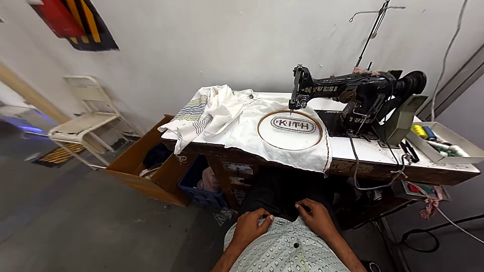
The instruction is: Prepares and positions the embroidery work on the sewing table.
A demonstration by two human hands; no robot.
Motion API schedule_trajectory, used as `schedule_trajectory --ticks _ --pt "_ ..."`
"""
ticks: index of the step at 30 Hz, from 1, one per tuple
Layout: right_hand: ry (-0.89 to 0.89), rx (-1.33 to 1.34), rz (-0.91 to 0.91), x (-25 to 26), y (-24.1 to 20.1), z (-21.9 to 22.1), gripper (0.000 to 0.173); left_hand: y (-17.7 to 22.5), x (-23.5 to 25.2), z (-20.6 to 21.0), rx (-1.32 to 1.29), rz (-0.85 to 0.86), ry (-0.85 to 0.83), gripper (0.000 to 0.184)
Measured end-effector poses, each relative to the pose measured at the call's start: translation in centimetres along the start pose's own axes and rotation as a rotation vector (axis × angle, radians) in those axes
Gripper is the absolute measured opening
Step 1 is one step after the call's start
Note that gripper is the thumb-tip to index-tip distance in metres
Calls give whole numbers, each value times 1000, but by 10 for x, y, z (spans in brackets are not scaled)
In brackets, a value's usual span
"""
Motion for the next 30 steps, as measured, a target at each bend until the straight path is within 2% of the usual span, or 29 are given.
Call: schedule_trajectory --ticks 30 --pt "45 -1 -32 0 2 2 31 3 0 -3 -27 -2 -32 50"
Point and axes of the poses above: each hand's wrist, its own x-axis towards the middle knuckle, its own z-axis out of the palm, y = z × x, the point moved 4 cm from there along x, towards the middle knuckle, and after that the axes turned 13 degrees about y, right-handed, at the moved point
